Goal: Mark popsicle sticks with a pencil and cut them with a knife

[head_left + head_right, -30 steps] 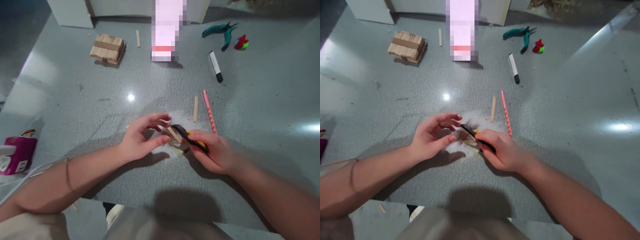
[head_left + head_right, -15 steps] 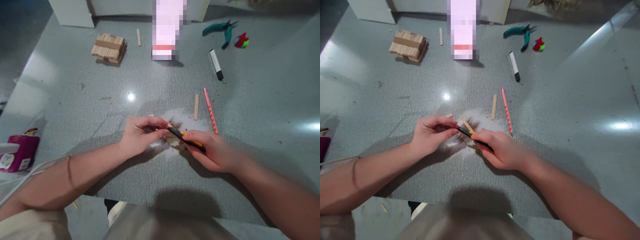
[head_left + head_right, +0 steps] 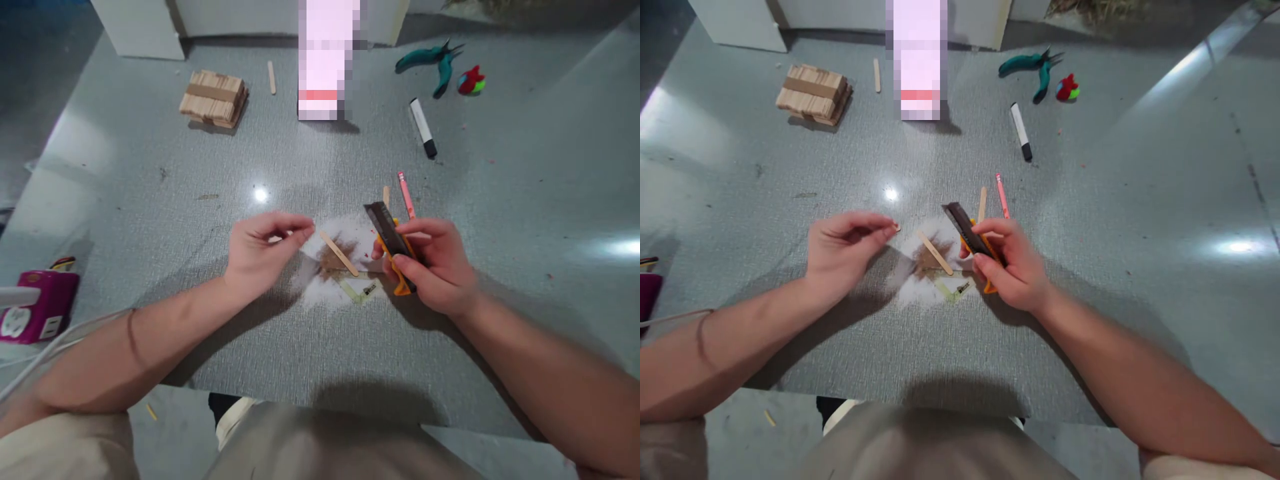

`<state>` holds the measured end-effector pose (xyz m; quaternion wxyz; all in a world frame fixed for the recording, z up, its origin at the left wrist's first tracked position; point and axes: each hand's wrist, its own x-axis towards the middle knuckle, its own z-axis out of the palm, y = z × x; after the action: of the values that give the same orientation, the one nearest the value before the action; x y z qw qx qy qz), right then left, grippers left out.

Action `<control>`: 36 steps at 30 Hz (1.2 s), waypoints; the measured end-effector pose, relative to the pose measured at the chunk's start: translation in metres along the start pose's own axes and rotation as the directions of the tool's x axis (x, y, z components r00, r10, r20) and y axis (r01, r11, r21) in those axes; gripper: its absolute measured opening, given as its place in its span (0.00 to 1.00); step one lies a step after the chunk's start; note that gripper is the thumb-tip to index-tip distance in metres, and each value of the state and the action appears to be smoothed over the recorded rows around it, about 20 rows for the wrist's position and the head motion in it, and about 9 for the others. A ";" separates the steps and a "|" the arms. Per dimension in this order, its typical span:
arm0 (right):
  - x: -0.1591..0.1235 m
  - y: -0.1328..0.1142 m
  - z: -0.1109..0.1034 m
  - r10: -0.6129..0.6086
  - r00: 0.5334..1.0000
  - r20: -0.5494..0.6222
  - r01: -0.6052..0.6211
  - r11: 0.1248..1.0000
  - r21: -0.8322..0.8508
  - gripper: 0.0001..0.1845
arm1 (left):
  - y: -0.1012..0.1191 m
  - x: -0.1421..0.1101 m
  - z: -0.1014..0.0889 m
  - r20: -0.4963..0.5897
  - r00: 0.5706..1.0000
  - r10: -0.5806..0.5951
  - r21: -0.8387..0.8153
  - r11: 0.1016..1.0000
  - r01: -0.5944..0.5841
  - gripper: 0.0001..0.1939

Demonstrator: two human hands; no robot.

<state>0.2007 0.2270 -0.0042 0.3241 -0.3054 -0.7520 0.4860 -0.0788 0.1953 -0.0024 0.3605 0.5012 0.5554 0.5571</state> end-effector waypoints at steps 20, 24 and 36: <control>0.002 0.003 -0.001 0.139 0.910 -0.391 -0.085 0.985 0.152 0.14 | -0.028 0.032 -0.032 -0.124 0.970 0.207 0.504 0.856 -0.118 0.10; 0.005 0.004 -0.012 0.091 0.914 -0.396 -0.169 0.971 -0.167 0.15 | -0.032 0.036 -0.036 -0.085 0.909 0.409 0.576 0.764 -0.290 0.16; 0.027 0.004 -0.023 0.130 0.941 -0.313 -0.337 0.440 -0.832 0.22 | -0.001 -0.009 0.007 0.740 0.517 0.430 0.357 0.401 -0.844 0.20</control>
<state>0.2032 0.2617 0.0049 0.1260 -0.5764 -0.8064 0.0395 -0.0704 0.1881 -0.0058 0.0296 0.9087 0.3406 0.2396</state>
